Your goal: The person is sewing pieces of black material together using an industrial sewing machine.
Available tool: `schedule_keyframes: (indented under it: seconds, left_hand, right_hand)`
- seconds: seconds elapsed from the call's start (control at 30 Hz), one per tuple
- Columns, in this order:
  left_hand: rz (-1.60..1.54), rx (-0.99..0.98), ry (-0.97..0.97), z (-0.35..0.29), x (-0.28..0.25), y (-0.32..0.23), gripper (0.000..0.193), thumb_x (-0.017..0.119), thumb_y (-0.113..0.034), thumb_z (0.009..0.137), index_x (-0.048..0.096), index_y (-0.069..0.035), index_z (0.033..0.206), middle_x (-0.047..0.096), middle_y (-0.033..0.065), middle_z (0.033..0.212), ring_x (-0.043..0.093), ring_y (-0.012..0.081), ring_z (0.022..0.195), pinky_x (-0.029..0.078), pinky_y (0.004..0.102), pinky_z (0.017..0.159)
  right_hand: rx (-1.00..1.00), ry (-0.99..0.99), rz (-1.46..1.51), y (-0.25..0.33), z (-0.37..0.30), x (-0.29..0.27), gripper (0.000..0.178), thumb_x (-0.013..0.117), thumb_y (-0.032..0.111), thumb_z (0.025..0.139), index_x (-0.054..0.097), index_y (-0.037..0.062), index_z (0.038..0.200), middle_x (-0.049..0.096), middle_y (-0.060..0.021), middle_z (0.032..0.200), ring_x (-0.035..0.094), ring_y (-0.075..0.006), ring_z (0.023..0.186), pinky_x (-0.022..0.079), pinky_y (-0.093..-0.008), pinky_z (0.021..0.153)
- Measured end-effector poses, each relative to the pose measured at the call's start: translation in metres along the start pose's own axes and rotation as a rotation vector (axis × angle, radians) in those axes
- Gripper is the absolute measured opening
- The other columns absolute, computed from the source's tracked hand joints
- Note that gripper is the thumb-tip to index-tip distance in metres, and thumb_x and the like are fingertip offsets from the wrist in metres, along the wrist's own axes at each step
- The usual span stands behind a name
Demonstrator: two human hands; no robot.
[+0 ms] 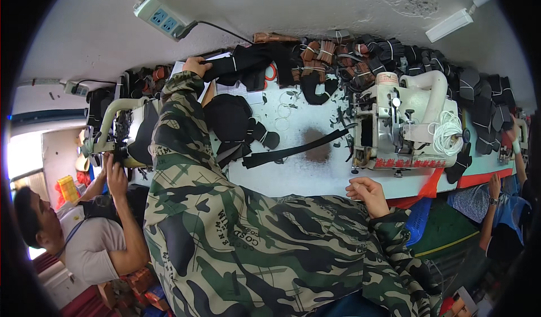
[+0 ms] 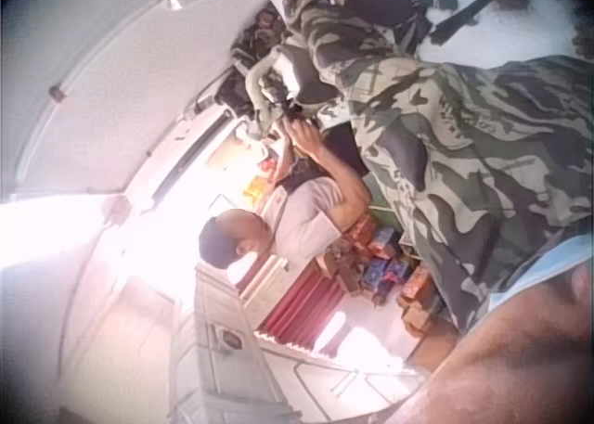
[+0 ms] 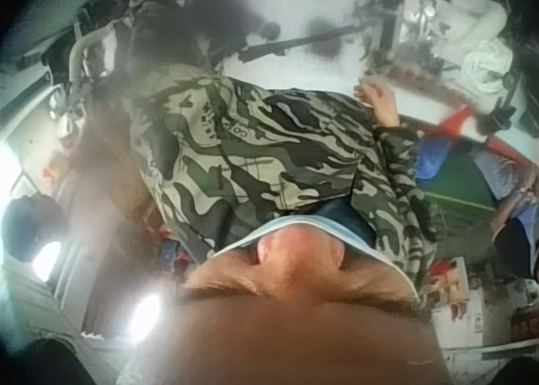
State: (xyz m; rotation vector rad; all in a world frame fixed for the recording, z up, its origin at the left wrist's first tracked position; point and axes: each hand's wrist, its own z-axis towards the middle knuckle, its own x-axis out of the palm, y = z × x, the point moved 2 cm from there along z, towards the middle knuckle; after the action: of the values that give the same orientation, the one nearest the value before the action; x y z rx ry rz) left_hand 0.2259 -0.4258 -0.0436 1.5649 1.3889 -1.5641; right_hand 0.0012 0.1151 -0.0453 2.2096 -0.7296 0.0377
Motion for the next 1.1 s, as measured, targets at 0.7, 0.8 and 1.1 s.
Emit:
schedule_keyframes:
  seconds: [0.7, 0.8, 1.1]
  left_hand:
    - [0.512, 0.529, 0.133, -0.042, 0.061, -0.107, 0.058, 0.065, -0.028, 0.067, 0.046, -0.013, 0.120, 0.042, 0.0108, 0.127, 0.039, 0.0272, 0.119, 0.035, 0.0392, 0.095]
    - [0.184, 0.467, -0.021, -0.042, 0.045, -0.107, 0.052, 0.063, -0.029, 0.071, 0.049, -0.009, 0.117, 0.053, 0.0156, 0.111, 0.051, 0.0314, 0.102, 0.042, 0.0388, 0.086]
    - [0.565, 0.029, 0.158, -0.198, 0.040, -0.076, 0.063, 0.063, -0.054, 0.066, 0.053, -0.004, 0.102, 0.060, 0.0180, 0.078, 0.060, 0.0348, 0.072, 0.048, 0.0432, 0.063]
  right_hand:
    - [0.019, 0.007, -0.075, -0.003, 0.004, 0.000, 0.023, 0.053, 0.018, 0.087, 0.055, -0.0011, 0.099, 0.063, -0.0103, 0.086, 0.060, -0.0136, 0.075, 0.046, -0.0236, 0.066]
    - [0.022, 0.011, -0.053, -0.007, 0.005, -0.002, 0.023, 0.052, 0.018, 0.087, 0.055, -0.0009, 0.100, 0.062, -0.0102, 0.087, 0.060, -0.0137, 0.075, 0.046, -0.0239, 0.067]
    - [0.028, 0.073, -0.068, -0.016, 0.015, -0.003, 0.025, 0.051, 0.019, 0.087, 0.055, -0.0006, 0.101, 0.061, -0.0101, 0.088, 0.059, -0.0142, 0.076, 0.047, -0.0253, 0.068]
